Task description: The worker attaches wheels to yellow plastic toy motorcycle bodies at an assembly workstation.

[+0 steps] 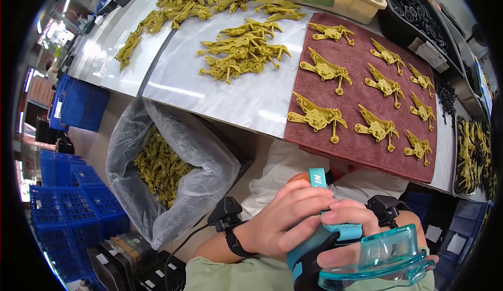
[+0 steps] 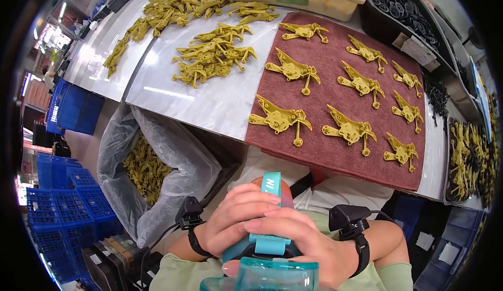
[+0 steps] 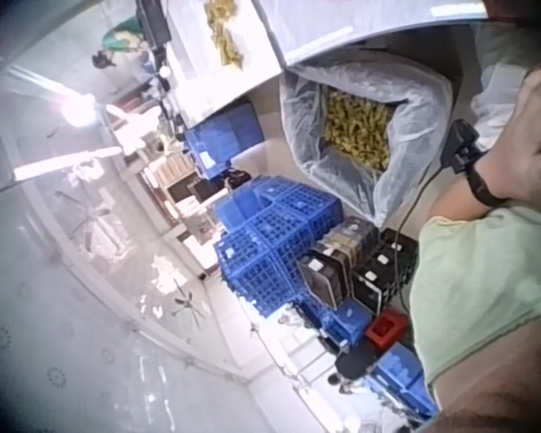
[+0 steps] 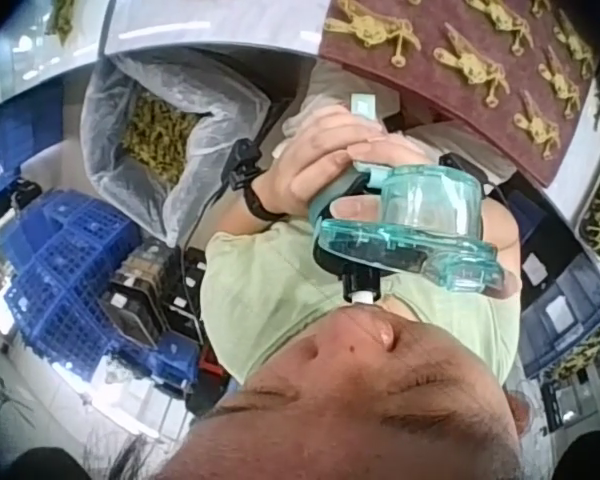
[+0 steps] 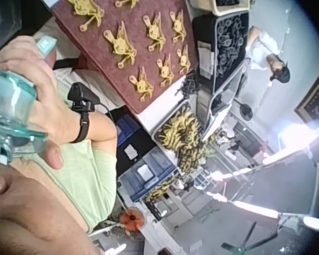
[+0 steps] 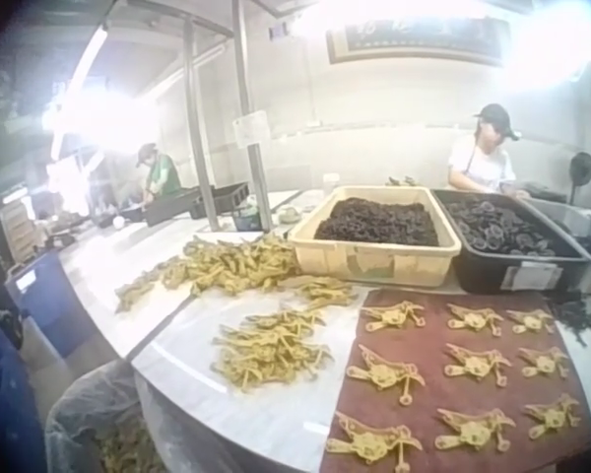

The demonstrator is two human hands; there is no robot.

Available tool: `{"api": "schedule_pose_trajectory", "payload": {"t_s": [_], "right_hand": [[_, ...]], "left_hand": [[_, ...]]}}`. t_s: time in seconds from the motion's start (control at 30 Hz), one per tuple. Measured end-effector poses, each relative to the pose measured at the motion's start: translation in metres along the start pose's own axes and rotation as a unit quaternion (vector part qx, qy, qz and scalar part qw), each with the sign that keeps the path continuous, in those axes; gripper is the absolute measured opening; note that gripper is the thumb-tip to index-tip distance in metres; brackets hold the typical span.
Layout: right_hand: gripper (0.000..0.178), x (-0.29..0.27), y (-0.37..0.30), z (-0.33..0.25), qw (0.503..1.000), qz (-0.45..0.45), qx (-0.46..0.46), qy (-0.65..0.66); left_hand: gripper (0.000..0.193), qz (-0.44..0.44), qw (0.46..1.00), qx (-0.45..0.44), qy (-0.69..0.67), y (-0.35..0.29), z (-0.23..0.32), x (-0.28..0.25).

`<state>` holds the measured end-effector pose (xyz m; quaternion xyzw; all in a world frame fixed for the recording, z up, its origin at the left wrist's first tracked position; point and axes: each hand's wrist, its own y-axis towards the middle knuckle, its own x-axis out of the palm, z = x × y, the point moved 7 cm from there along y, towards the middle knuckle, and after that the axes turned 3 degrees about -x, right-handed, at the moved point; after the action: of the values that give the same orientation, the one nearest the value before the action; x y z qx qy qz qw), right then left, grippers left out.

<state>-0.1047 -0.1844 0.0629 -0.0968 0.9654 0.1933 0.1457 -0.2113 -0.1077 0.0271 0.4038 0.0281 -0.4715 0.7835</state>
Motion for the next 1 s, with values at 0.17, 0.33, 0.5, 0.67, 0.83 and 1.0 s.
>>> {"api": "schedule_pose_trajectory", "payload": {"t_s": [0.17,0.33,0.5,0.67,0.83,1.0], "right_hand": [[0.043,0.002,-0.007,0.002,0.999,0.040,-0.023,-0.021],[0.042,0.001,-0.007,0.000,1.000,-0.007,-0.015,0.004],[0.043,0.000,-0.007,-0.001,1.000,-0.017,-0.005,-0.021],[0.044,0.004,-0.008,0.004,0.999,-0.007,-0.024,-0.022],[0.045,0.005,-0.003,0.000,0.997,-0.033,-0.061,-0.029],[0.045,0.004,-0.003,0.004,0.999,-0.007,-0.027,-0.016]], "left_hand": [[0.044,0.002,1.000,0.011,-0.008,0.002,0.001,0.000],[0.040,-0.002,1.000,0.002,-0.012,0.001,0.000,0.000],[0.038,-0.001,1.000,0.009,-0.013,0.002,0.000,0.000],[0.041,0.001,1.000,-0.005,-0.015,0.000,-0.001,-0.001],[0.040,-0.005,1.000,-0.009,-0.010,-0.003,-0.003,-0.002],[0.039,-0.002,1.000,-0.006,-0.008,-0.004,-0.003,-0.002]]}}
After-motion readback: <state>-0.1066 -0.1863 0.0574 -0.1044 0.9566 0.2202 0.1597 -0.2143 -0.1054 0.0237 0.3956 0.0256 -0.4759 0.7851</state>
